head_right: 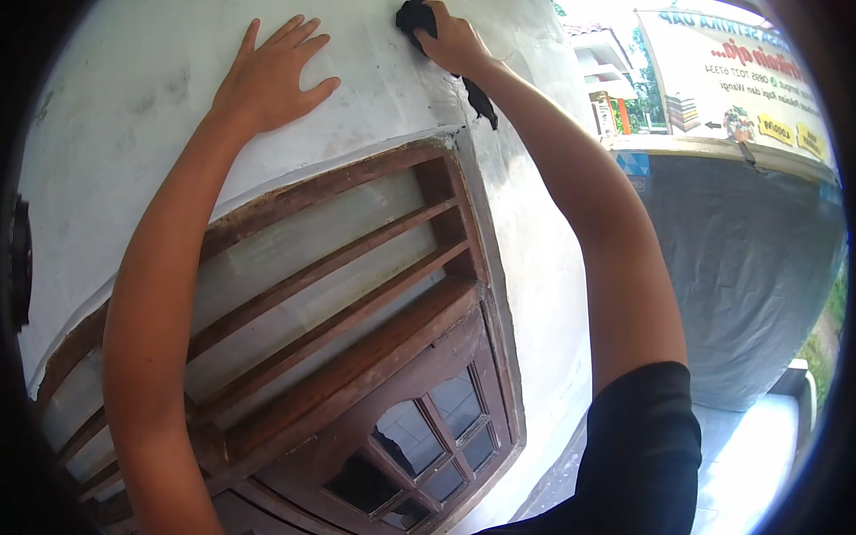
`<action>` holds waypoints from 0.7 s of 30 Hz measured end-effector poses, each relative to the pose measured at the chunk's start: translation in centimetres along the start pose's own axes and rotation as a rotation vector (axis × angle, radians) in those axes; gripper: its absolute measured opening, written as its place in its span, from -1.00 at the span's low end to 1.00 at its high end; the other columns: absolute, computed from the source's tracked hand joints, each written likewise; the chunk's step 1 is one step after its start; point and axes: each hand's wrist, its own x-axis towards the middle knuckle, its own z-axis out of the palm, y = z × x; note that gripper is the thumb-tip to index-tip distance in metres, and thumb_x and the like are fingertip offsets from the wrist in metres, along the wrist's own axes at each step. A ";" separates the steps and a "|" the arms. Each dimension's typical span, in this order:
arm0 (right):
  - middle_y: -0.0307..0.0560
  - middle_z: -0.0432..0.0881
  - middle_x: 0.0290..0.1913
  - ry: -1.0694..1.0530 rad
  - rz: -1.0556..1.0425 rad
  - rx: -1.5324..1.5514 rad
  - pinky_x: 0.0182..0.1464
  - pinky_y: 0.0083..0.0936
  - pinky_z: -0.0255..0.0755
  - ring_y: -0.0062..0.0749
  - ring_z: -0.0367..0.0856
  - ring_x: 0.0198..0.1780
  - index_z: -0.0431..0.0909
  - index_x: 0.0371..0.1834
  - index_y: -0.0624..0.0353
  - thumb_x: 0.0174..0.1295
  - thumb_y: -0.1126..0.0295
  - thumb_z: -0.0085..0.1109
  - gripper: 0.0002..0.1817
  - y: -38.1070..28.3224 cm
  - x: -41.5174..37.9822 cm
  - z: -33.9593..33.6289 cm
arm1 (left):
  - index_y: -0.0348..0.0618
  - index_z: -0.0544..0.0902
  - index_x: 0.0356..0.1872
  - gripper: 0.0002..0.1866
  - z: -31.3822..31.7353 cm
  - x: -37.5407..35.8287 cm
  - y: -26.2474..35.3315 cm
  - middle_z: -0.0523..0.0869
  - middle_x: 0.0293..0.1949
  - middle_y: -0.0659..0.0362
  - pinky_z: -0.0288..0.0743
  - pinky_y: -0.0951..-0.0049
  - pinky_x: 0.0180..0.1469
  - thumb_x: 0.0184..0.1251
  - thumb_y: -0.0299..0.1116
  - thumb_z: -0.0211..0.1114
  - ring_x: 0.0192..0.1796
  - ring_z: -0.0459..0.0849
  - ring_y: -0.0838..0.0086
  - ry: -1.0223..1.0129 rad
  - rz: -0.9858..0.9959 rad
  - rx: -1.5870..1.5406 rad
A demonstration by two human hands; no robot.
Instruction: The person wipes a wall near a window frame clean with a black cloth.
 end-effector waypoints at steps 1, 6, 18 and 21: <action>0.40 0.73 0.02 -0.010 -0.003 0.019 0.16 0.03 0.57 0.37 0.70 0.10 0.28 0.45 0.06 0.43 0.17 0.25 -0.40 -0.3 -1.0 -0.2 | 0.06 0.48 0.52 -0.30 0.0 -0.1 0.1 0.34 0.63 0.23 -0.22 -0.03 0.74 0.46 0.16 0.20 0.68 0.17 0.43 -0.007 -0.004 0.015; 0.46 0.74 -0.06 -0.046 0.030 0.039 0.17 0.13 0.56 0.41 0.71 0.02 0.29 0.45 0.14 0.40 0.20 0.20 -0.39 -2.5 -4.9 -1.3 | 0.08 0.45 0.55 -0.30 -0.1 -0.3 0.4 0.32 0.64 0.24 -0.22 -0.02 0.74 0.49 0.16 0.17 0.69 0.16 0.44 -0.036 -0.016 0.033; 0.45 0.72 -0.04 -0.153 0.065 0.014 0.08 0.08 0.58 0.42 0.69 0.03 0.29 0.46 0.16 0.41 0.35 0.22 -0.42 -3.8 -11.2 -3.6 | -0.18 0.38 0.56 -0.19 -1.1 -1.0 1.0 0.23 0.66 0.01 -0.33 -0.05 0.74 0.47 0.16 0.17 0.73 0.04 0.26 -0.069 -0.020 -0.098; 0.44 0.73 -0.04 -0.181 0.046 0.022 0.08 0.07 0.57 0.42 0.69 0.02 0.30 0.46 0.17 0.41 0.37 0.21 -0.42 -3.9 -12.1 -4.3 | -0.17 0.30 0.60 -0.23 -1.3 -0.8 1.1 0.16 0.69 0.05 -0.36 -0.05 0.74 0.56 0.13 0.07 0.74 -0.02 0.28 -0.157 -0.030 -0.061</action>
